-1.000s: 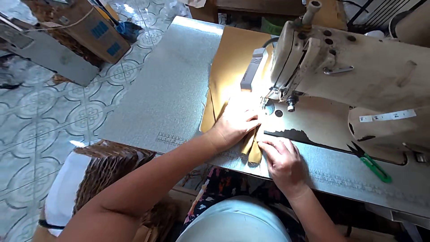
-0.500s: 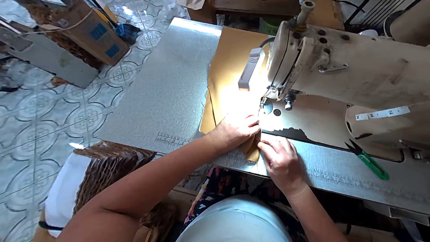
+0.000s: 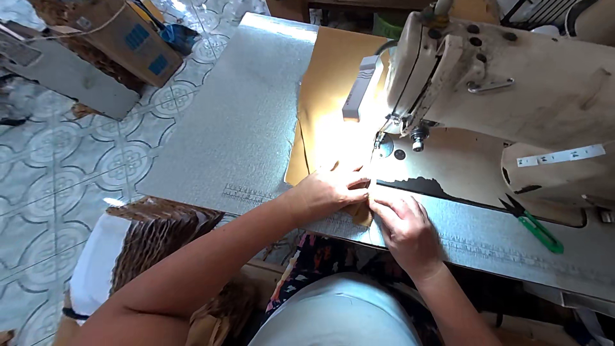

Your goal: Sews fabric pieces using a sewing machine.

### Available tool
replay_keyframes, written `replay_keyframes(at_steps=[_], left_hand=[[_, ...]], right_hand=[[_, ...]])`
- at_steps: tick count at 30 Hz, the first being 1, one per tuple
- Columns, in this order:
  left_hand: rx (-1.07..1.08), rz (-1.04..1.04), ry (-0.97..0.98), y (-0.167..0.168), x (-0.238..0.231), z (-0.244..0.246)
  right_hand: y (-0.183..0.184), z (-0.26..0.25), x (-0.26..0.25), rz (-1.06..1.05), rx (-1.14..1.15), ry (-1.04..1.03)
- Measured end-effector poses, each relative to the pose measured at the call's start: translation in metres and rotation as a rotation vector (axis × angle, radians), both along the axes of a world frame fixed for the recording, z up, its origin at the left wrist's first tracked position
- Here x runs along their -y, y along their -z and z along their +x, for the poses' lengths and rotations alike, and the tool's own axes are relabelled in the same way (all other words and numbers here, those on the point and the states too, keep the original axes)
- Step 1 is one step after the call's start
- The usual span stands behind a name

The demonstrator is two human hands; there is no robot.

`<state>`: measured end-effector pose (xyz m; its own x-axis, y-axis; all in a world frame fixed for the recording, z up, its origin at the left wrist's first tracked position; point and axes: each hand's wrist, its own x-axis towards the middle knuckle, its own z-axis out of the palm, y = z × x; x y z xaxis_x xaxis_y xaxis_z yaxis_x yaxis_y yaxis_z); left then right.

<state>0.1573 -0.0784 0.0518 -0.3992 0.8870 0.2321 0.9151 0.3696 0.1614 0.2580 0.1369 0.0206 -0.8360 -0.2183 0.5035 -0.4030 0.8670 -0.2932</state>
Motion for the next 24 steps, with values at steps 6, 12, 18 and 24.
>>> replay_keyframes(at_steps=[6,12,18,24], left_hand=[[-0.026,0.034,-0.01,0.007,0.003,0.001],[-0.039,0.038,-0.011,0.007,0.004,0.0],[-0.005,0.058,-0.021,0.005,0.004,-0.011],[-0.039,0.103,-0.016,0.004,-0.006,-0.043]], right_hand=[[-0.003,-0.005,0.006,-0.009,0.051,0.069],[-0.006,-0.004,0.007,0.134,0.022,0.063],[-0.01,-0.017,0.007,0.166,0.019,0.033],[-0.006,-0.049,0.003,0.145,-0.002,0.05]])
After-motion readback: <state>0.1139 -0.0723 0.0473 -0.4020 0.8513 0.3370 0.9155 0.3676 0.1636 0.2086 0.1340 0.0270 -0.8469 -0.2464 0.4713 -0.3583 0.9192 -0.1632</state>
